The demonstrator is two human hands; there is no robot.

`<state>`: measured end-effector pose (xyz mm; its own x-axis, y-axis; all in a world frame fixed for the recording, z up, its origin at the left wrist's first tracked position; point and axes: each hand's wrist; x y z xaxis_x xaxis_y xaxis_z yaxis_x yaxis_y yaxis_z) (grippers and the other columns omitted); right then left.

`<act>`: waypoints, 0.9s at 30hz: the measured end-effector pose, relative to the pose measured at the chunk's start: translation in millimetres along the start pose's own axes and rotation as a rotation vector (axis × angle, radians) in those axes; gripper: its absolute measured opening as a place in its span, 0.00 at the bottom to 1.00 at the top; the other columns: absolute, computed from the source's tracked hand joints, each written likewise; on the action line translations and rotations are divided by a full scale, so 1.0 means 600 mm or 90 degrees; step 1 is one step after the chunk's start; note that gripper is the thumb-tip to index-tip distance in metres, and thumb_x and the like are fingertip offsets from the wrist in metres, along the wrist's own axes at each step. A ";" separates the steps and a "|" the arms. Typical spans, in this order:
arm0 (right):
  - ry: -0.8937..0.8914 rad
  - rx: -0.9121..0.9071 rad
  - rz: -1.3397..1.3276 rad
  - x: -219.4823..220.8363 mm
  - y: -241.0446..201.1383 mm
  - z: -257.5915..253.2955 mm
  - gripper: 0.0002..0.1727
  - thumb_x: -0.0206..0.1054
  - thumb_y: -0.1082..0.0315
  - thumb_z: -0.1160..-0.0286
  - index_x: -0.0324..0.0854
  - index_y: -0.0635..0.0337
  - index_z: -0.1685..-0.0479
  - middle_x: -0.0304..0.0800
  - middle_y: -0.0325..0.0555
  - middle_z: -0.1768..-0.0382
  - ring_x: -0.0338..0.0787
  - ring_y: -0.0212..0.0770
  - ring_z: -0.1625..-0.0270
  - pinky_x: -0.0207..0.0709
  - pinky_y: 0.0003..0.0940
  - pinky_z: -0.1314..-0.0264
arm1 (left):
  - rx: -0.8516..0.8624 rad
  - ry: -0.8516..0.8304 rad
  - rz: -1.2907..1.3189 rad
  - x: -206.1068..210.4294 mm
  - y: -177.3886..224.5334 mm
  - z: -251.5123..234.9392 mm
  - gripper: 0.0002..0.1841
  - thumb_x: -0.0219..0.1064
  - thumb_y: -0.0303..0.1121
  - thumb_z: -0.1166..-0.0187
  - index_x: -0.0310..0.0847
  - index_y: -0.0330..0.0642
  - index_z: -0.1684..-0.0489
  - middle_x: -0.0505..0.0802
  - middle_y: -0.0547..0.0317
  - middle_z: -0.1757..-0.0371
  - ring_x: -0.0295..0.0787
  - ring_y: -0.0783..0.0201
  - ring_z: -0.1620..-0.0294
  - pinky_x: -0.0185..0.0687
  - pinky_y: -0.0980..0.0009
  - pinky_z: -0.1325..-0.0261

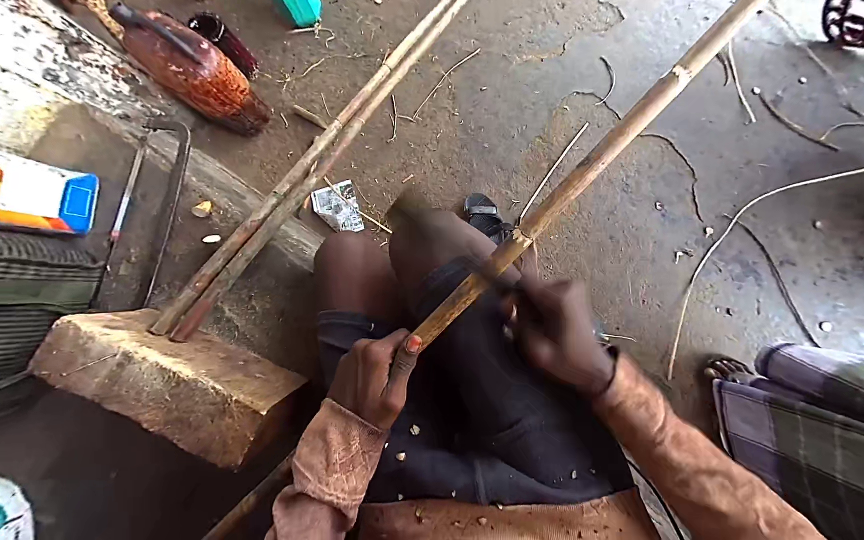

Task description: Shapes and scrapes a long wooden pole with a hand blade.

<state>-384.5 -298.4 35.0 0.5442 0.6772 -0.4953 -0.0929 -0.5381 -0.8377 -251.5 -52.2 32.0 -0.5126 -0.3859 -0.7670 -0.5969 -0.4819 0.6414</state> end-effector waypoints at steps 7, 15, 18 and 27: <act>0.023 0.016 -0.007 0.009 -0.013 0.003 0.14 0.56 0.62 0.20 0.82 0.56 0.71 0.77 0.35 0.85 0.76 0.33 0.86 0.71 0.34 0.85 | -0.005 0.089 -0.125 0.007 0.034 0.012 0.41 0.30 0.64 0.10 0.79 0.46 0.81 0.76 0.61 0.91 0.77 0.60 0.89 0.69 0.60 0.87; -0.005 -0.001 0.067 0.022 -0.018 0.012 0.16 0.57 0.58 0.22 0.81 0.55 0.75 0.76 0.35 0.87 0.78 0.35 0.86 0.70 0.38 0.86 | 0.001 0.087 -0.128 0.003 0.030 0.010 0.41 0.29 0.63 0.10 0.81 0.44 0.80 0.79 0.58 0.89 0.80 0.59 0.88 0.73 0.58 0.87; 0.103 0.120 -0.176 -0.005 0.024 -0.026 0.17 0.58 0.58 0.14 0.84 0.57 0.68 0.80 0.31 0.83 0.75 0.26 0.85 0.72 0.27 0.83 | -0.007 0.081 -0.082 0.002 0.023 0.004 0.42 0.38 0.71 0.15 0.86 0.41 0.71 0.81 0.59 0.88 0.80 0.61 0.87 0.75 0.59 0.85; 0.064 0.060 -0.108 -0.001 0.019 -0.031 0.15 0.59 0.59 0.15 0.81 0.57 0.70 0.79 0.32 0.83 0.75 0.28 0.84 0.73 0.28 0.82 | 0.075 0.108 -0.023 0.004 -0.007 -0.001 0.32 0.55 0.66 0.17 0.89 0.43 0.64 0.85 0.63 0.83 0.80 0.73 0.84 0.77 0.73 0.80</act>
<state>-370.6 -314.2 29.9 0.6390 0.6974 -0.3244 -0.0684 -0.3685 -0.9271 -249.9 -51.7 27.6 -0.3837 -0.5021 -0.7750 -0.6860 -0.4068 0.6032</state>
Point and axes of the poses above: each hand's wrist, its own z-axis away from the middle knuckle, its own x-axis out of the palm, y = z × x
